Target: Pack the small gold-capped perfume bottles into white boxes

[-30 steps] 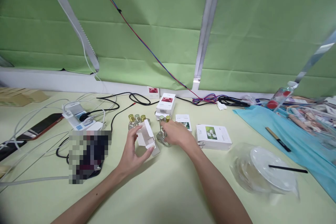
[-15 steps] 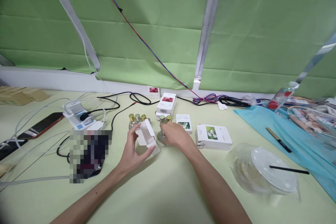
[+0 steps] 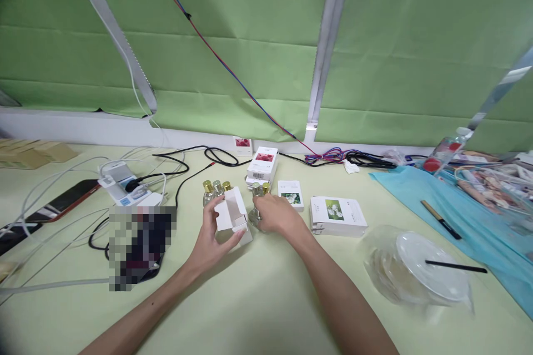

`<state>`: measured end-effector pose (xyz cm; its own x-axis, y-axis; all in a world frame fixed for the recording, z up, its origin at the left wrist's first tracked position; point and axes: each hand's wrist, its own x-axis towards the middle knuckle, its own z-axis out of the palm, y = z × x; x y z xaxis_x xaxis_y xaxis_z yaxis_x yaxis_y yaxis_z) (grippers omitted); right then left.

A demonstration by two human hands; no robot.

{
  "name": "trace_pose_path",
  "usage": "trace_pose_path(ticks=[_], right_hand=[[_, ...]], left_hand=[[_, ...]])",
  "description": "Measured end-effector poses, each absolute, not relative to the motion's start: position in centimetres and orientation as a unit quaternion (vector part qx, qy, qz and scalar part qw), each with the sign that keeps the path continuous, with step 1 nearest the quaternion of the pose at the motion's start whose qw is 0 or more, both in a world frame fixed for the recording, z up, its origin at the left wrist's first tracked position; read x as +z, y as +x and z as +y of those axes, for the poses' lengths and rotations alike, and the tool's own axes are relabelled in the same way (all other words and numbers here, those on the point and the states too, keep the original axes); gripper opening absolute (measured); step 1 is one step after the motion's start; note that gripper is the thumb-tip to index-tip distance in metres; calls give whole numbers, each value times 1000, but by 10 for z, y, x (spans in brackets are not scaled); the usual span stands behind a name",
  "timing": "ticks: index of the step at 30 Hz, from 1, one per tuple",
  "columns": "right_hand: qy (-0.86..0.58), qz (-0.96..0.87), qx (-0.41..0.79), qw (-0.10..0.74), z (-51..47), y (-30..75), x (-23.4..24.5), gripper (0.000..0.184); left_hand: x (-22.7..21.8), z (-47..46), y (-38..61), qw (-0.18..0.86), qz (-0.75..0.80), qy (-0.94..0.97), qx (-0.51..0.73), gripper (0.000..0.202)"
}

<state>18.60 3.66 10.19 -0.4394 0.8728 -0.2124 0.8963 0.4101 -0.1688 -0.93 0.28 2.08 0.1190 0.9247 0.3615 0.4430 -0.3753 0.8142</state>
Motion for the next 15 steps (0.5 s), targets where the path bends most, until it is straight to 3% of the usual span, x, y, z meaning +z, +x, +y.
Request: trace_pose_path(ticks=[15], right_hand=[[568, 805, -170, 19, 27, 185, 96, 36]], left_hand=[[27, 5, -14, 201, 495, 703, 469, 81]])
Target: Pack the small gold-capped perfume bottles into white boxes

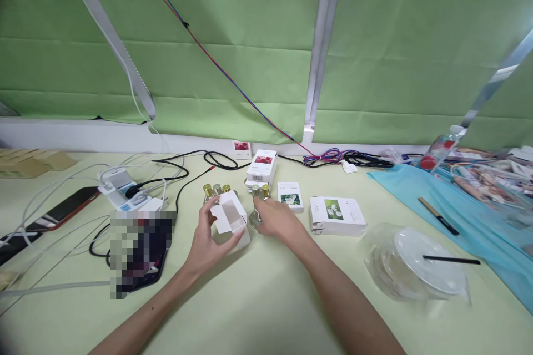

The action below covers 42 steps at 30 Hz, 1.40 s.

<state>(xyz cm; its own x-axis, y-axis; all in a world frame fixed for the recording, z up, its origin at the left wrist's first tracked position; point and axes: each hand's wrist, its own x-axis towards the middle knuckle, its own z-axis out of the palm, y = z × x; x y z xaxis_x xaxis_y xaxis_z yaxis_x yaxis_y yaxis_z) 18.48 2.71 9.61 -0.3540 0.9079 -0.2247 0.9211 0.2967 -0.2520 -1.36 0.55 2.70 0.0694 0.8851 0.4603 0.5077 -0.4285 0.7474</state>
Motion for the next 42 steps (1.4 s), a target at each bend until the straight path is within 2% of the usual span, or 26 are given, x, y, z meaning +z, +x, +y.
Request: trace_pose_path(ticks=[10, 18, 28, 35, 42], right_hand=[[582, 795, -170, -8, 10, 193, 94, 47], [592, 784, -178, -52, 5, 198, 82, 61], [603, 766, -179, -135, -2, 198, 59, 71], [586, 763, -172, -212, -6, 200, 34, 63], [566, 760, -196, -253, -7, 213, 21, 54]], left_hand=[[40, 5, -21, 146, 524, 740, 395, 85], [44, 5, -27, 93, 509, 757, 400, 84], [43, 5, -24, 158, 524, 753, 366, 79], [42, 2, -19, 246, 511, 732, 378, 77], [41, 4, -19, 241, 512, 736, 372, 80]])
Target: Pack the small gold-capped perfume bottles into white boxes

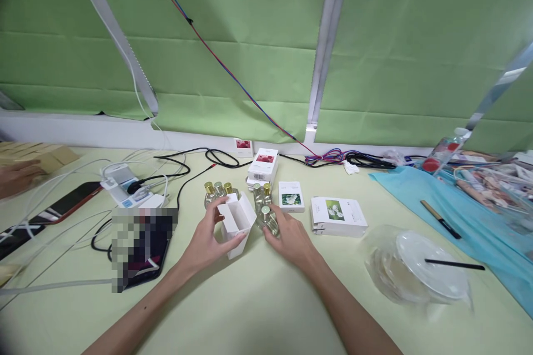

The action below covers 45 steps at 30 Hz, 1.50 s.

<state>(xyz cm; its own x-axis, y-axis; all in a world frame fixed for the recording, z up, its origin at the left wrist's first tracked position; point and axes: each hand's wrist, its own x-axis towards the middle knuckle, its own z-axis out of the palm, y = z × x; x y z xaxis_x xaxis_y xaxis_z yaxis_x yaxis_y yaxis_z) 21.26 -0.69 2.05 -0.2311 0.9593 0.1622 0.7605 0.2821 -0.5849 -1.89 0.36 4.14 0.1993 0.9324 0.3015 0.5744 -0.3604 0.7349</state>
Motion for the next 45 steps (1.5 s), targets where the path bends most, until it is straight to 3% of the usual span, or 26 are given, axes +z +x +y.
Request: trace_pose_path(ticks=[6, 22, 26, 33, 38, 45], right_hand=[[-540, -751, 236, 296, -6, 217, 19, 52], [-446, -731, 389, 340, -16, 209, 19, 74], [-454, -742, 367, 330, -15, 210, 18, 70], [-525, -746, 290, 288, -12, 212, 20, 79], [-569, -738, 260, 253, -8, 213, 15, 86], [-567, -747, 238, 253, -4, 217, 7, 77]], left_hand=[[43, 4, -20, 235, 517, 742, 356, 87], [45, 3, -23, 283, 501, 737, 355, 89], [44, 4, -24, 332, 482, 712, 388, 88], [38, 9, -28, 468, 405, 645, 448, 62], [33, 12, -27, 577, 393, 539, 471, 61], [40, 7, -18, 694, 365, 365, 501, 59]])
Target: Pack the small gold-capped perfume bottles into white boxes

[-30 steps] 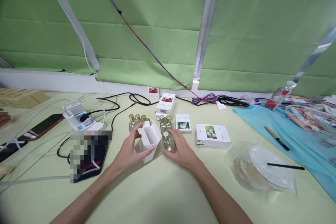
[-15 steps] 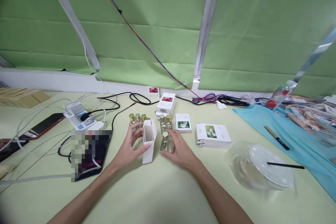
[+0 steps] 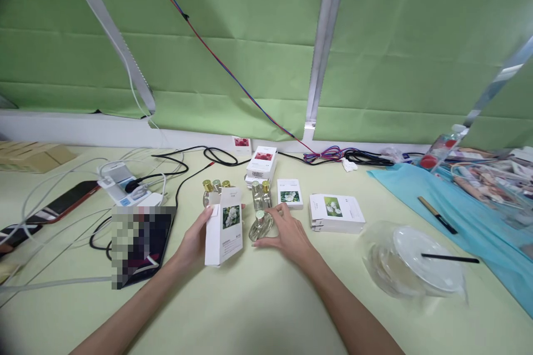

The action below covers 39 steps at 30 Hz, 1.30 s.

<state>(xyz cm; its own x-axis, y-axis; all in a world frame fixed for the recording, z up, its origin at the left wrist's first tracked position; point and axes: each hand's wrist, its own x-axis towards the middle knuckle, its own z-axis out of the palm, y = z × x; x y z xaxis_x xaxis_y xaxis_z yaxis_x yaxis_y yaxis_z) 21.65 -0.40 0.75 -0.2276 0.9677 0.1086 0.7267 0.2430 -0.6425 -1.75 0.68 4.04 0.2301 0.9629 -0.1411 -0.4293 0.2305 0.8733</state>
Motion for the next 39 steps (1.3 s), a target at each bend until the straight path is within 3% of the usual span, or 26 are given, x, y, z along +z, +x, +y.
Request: trace_pose_path(ticks=[6, 14, 21, 29, 39], right_hand=[[-567, -748, 224, 262, -5, 216, 10, 65], [-588, -739, 179, 277, 1, 221, 11, 38], [-515, -766, 187, 337, -4, 220, 8, 57], [-500, -781, 195, 320, -9, 217, 7, 57], [-507, -788, 170, 305, -12, 215, 16, 57]], left_hand=[[49, 6, -16, 742, 355, 307, 479, 64], [48, 7, -17, 771, 351, 253, 467, 48], [48, 6, -16, 778, 344, 239, 469, 43], [51, 8, -18, 748, 374, 236, 495, 27], [52, 10, -15, 750, 428, 274, 423, 46]])
